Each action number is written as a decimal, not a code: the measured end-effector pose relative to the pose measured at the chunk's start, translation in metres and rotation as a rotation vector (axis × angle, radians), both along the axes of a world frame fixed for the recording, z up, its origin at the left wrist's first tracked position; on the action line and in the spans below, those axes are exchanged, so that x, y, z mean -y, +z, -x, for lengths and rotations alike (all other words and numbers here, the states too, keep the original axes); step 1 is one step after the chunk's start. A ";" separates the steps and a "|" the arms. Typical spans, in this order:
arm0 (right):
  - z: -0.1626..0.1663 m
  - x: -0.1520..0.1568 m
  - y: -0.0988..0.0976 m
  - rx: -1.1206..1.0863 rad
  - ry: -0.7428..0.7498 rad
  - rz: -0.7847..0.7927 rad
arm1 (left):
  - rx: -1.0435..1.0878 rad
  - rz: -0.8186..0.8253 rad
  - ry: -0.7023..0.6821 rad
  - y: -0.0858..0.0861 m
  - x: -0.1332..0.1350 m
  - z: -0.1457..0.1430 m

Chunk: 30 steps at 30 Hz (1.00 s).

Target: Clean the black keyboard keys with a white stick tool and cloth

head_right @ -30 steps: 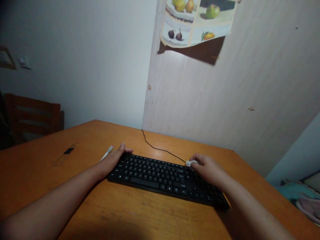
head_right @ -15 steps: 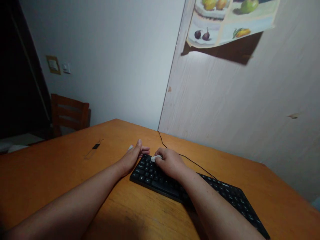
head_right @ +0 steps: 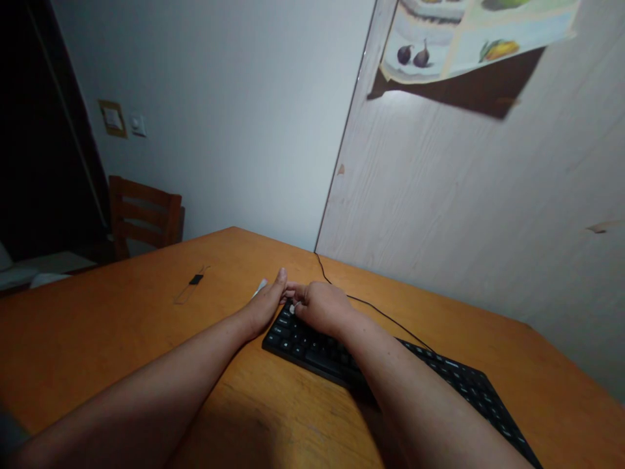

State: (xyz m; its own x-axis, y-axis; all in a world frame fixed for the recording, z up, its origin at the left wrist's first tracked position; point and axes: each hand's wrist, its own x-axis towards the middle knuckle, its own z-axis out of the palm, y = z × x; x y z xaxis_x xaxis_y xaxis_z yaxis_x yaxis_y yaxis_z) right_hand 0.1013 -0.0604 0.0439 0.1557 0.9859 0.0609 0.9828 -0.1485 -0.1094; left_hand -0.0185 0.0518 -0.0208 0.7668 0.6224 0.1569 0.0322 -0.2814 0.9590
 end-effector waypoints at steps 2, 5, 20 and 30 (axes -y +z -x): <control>-0.008 0.009 0.001 -0.040 -0.015 0.014 | -0.017 0.030 0.028 -0.002 0.000 -0.001; -0.020 0.027 0.001 -0.101 -0.041 0.024 | -0.044 0.017 0.049 -0.002 0.000 -0.002; -0.084 0.124 -0.009 -0.118 -0.199 0.017 | -0.115 -0.173 0.080 0.007 0.007 0.002; -0.129 0.196 -0.008 -0.109 -0.397 0.114 | -0.096 -0.184 0.086 0.001 0.002 0.000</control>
State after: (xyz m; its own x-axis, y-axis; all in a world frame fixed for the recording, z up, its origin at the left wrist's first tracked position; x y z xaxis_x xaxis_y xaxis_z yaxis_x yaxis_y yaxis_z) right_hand 0.2300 -0.2563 0.0362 0.5240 0.8476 -0.0833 0.8306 -0.5302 -0.1703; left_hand -0.0188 0.0500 -0.0194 0.7292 0.6536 0.2027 0.1518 -0.4433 0.8834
